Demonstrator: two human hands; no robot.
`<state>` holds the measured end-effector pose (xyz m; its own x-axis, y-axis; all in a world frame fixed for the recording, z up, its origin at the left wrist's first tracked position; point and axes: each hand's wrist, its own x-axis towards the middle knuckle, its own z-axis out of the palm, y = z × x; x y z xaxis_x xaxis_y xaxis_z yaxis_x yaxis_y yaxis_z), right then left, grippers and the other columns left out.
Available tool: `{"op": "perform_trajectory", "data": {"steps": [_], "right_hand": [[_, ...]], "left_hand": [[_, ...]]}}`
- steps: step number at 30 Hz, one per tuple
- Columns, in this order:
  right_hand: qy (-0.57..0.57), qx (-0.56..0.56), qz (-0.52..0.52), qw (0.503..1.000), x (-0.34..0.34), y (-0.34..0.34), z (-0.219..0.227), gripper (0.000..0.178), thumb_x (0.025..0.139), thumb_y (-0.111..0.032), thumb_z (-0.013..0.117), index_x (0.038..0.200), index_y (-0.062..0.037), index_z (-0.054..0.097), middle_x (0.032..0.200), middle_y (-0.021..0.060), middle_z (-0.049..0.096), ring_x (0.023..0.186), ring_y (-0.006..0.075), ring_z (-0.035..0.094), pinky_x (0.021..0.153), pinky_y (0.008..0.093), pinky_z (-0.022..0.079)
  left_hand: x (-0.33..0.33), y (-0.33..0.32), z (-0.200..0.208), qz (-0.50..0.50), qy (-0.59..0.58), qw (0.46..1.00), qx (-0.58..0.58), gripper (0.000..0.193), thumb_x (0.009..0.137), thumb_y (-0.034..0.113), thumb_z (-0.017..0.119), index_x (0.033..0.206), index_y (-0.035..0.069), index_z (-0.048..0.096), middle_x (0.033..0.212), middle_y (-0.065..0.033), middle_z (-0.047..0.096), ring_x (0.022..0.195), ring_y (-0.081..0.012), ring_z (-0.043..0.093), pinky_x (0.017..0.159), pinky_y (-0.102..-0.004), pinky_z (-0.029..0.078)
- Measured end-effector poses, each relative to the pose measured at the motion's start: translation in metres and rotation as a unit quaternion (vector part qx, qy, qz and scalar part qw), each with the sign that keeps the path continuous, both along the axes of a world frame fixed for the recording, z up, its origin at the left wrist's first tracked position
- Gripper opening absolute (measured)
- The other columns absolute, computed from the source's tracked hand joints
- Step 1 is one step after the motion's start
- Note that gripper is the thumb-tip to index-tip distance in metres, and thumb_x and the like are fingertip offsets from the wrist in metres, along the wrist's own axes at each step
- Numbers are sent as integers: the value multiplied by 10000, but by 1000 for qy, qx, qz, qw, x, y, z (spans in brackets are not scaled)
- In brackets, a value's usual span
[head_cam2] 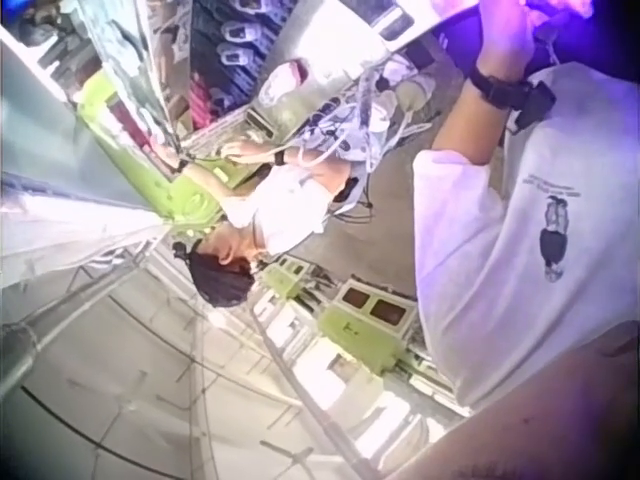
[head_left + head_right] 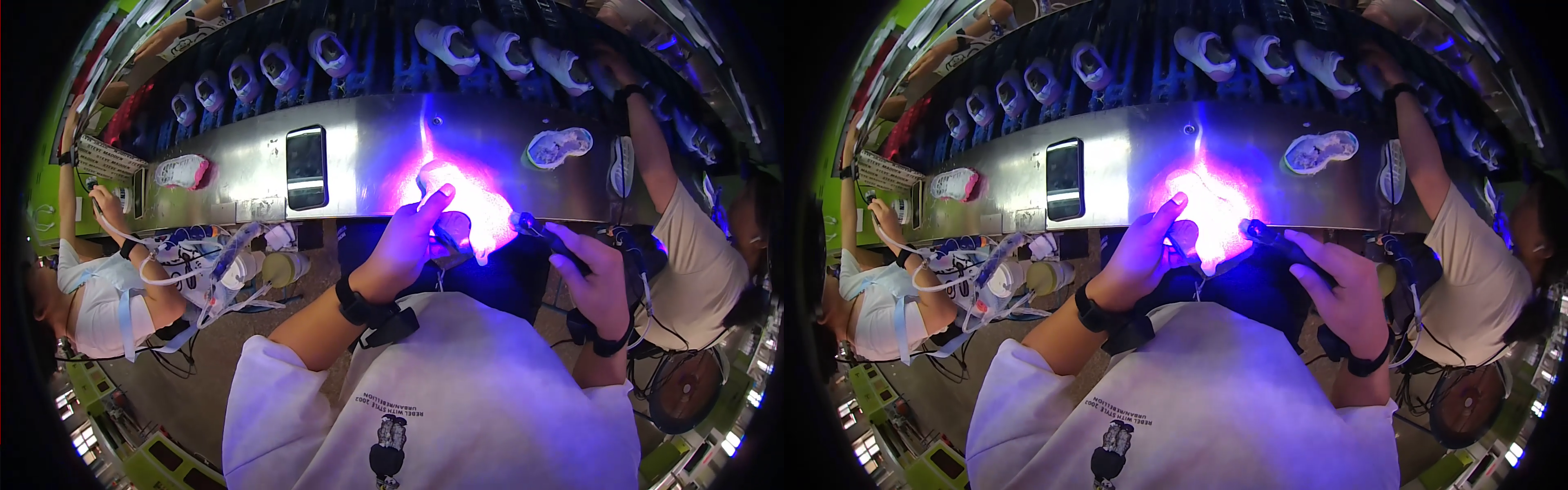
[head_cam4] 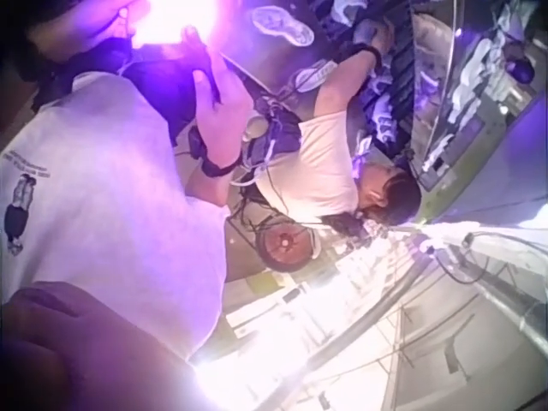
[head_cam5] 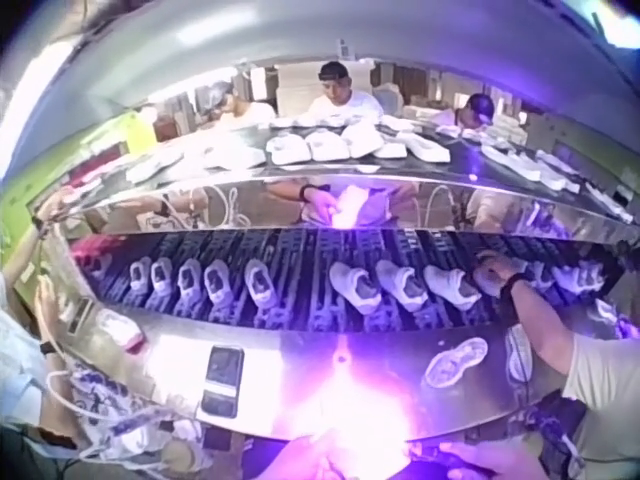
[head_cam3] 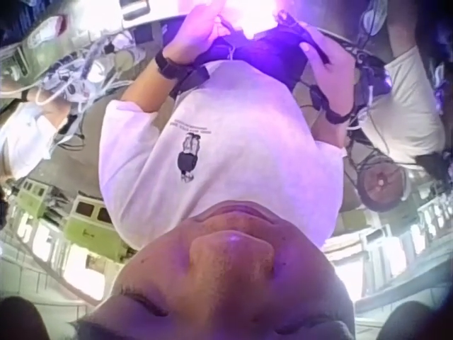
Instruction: Glue and assemble shoe components at a factory workstation.
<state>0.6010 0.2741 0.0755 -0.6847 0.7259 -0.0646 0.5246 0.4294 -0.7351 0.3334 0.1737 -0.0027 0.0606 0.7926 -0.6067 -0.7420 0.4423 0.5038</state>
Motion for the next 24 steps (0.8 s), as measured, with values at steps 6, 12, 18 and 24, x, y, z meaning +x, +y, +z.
{"op": "perform_trajectory", "data": {"steps": [6, 12, 18, 24], "right_hand": [[-19, 40, 18, 999, 0, 17, 12, 482, 854, -48, 733, 1327, -116, 671, 824, 126, 648, 701, 261, 629, 658, 332, 488], [8, 21, 0, 1000, 13, 25, 0, 464, 857, -37, 722, 1316, -94, 677, 906, 137, 706, 777, 251, 681, 743, 329, 523], [46, 3, -34, 998, 17, 20, -26, 458, 859, -17, 713, 1312, -68, 677, 975, 125, 738, 873, 195, 710, 832, 304, 529], [48, 5, -35, 998, 17, -1, -44, 450, 865, -40, 737, 1308, -88, 674, 1031, 165, 728, 892, 287, 714, 815, 343, 544]], "left_hand": [[17, 3, 10, 48, -98, 991, -75, 340, 1062, 414, 540, 1192, 102, 574, 1051, -75, 659, 977, -240, 694, 929, -459, 586], [33, 7, -3, 82, -265, 956, -99, 493, 1057, 421, 536, 1348, 30, 460, 1309, -210, 586, 1161, -405, 638, 946, -456, 600], [36, 7, -17, 27, -489, 865, -108, 549, 1047, 409, 523, 1380, -22, 462, 1346, -277, 555, 1139, -356, 666, 907, -384, 634], [37, 4, -12, 11, -569, 820, -67, 481, 1040, 448, 534, 1225, 6, 574, 1205, -256, 611, 1029, -378, 692, 886, -403, 650]]}}
